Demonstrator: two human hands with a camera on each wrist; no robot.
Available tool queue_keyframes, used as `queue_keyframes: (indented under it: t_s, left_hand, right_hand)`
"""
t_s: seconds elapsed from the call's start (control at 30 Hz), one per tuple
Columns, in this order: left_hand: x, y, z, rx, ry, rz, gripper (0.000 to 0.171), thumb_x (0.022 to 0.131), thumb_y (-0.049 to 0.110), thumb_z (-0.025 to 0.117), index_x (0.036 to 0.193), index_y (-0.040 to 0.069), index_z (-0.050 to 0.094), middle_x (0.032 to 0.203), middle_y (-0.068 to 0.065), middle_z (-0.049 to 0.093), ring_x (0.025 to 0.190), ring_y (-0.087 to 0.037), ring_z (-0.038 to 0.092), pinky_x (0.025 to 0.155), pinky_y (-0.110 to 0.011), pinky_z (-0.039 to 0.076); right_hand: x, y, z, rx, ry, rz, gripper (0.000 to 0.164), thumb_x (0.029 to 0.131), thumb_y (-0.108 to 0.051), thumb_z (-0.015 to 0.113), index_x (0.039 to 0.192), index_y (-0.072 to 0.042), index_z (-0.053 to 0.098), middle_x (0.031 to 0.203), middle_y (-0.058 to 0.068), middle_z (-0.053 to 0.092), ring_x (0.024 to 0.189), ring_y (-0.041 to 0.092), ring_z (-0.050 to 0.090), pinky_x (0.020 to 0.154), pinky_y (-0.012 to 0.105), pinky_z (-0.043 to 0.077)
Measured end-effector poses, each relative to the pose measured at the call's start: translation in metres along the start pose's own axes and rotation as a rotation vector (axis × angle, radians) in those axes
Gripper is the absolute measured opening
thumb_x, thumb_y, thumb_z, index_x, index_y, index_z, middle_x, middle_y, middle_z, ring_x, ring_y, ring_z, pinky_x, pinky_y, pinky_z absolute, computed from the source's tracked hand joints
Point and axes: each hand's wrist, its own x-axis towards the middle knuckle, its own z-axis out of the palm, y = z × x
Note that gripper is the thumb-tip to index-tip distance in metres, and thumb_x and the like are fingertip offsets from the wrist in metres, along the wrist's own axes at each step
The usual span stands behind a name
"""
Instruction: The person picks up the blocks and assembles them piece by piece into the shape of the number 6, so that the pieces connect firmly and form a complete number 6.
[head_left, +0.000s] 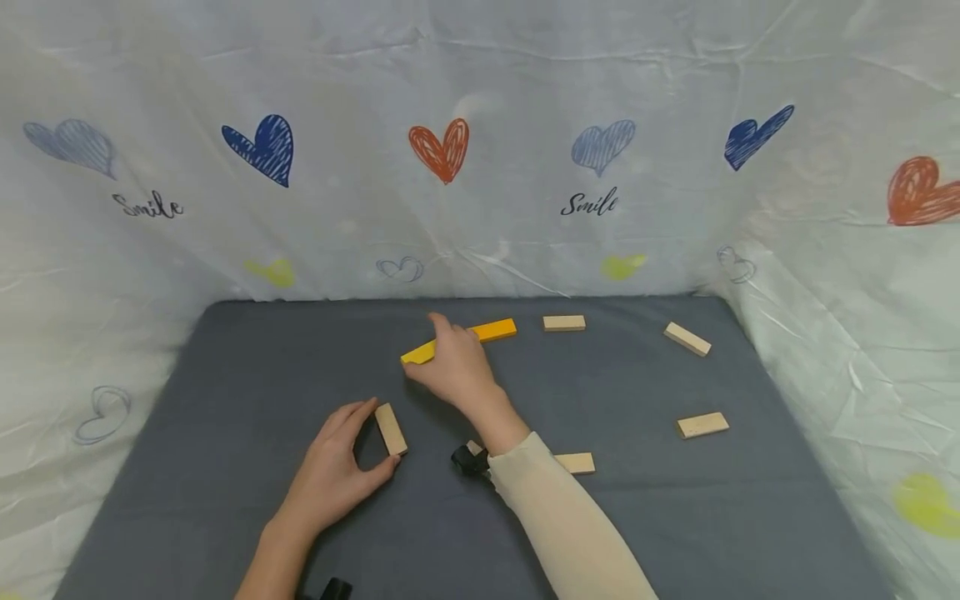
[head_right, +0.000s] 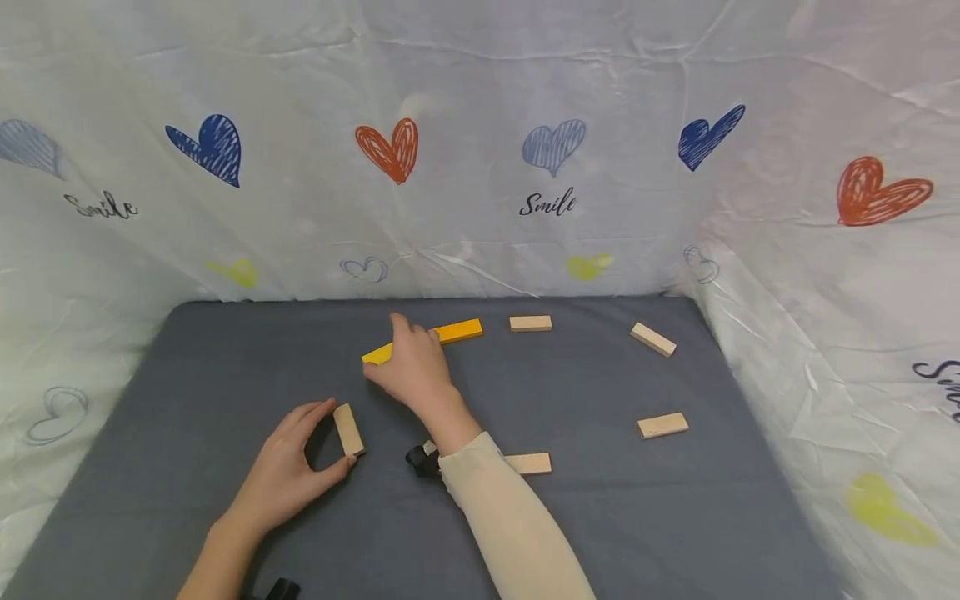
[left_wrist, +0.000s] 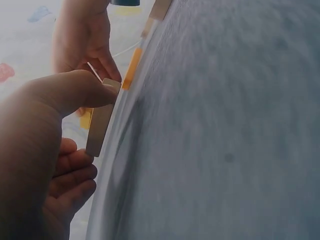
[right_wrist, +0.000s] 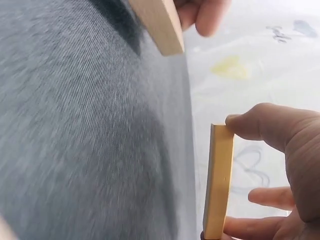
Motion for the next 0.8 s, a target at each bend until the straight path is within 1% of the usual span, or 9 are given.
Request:
queue_keyframes:
  t_s: [0.07,0.17,0.23,0.37,0.53,0.8]
  left_hand:
    - [0.005,0.003,0.004,-0.009,-0.003,0.017,0.089,0.084,0.032,0.096,0.157,0.001,0.055,0.148,-0.016,0.059,0.136,-0.039,0.058,0.107,-0.063,0.053]
    - [0.012,0.007,0.010,-0.029,-0.012,0.038,0.089,0.084,0.031,0.097,0.157,0.002,0.056,0.149,-0.015,0.059,0.137,-0.038,0.058,0.107,-0.062,0.053]
    - [0.016,0.010,0.013,-0.045,-0.027,0.049,0.089,0.084,0.032,0.097,0.158,0.003,0.056,0.150,-0.014,0.059,0.138,-0.037,0.058,0.109,-0.062,0.053]
    - [0.025,0.014,0.016,-0.078,-0.081,0.070,0.086,0.086,0.031,0.096,0.158,0.005,0.056,0.154,-0.014,0.058,0.142,-0.038,0.056,0.111,-0.063,0.051]
    - [0.036,0.015,0.021,-0.097,-0.156,0.082,0.085,0.087,0.029,0.096,0.159,0.007,0.056,0.156,-0.012,0.057,0.144,-0.038,0.055,0.112,-0.062,0.051]
    - [0.047,0.019,0.028,-0.138,-0.213,0.084,0.084,0.087,0.027,0.095,0.160,0.010,0.056,0.157,-0.010,0.057,0.145,-0.036,0.055,0.114,-0.061,0.050]
  right_hand:
    - [-0.004,0.006,-0.004,0.007,0.005,0.005,0.091,0.090,-0.042,0.089,0.165,-0.010,0.047,0.137,0.016,0.070,0.109,0.031,0.069,0.087,0.043,0.062]
    - [-0.012,0.016,-0.010,0.018,0.007,0.016,0.092,0.090,-0.041,0.090,0.164,-0.009,0.048,0.139,0.016,0.070,0.106,0.030,0.069,0.087,0.043,0.062]
    - [-0.017,0.022,-0.012,0.023,-0.001,0.030,0.091,0.090,-0.041,0.090,0.164,-0.009,0.049,0.142,0.016,0.068,0.116,0.033,0.068,0.092,0.046,0.061]
    - [-0.026,0.032,-0.017,0.043,-0.014,0.046,0.088,0.090,-0.041,0.090,0.163,-0.010,0.051,0.148,0.014,0.065,0.133,0.040,0.060,0.102,0.052,0.057]
    - [-0.033,0.041,-0.020,0.054,-0.017,0.024,0.086,0.091,-0.039,0.090,0.162,-0.010,0.052,0.151,0.014,0.064,0.138,0.042,0.057,0.106,0.055,0.055]
    - [-0.037,0.051,-0.022,0.045,-0.019,0.026,0.086,0.093,-0.040,0.089,0.163,-0.011,0.051,0.152,0.014,0.063,0.139,0.043,0.056,0.107,0.056,0.055]
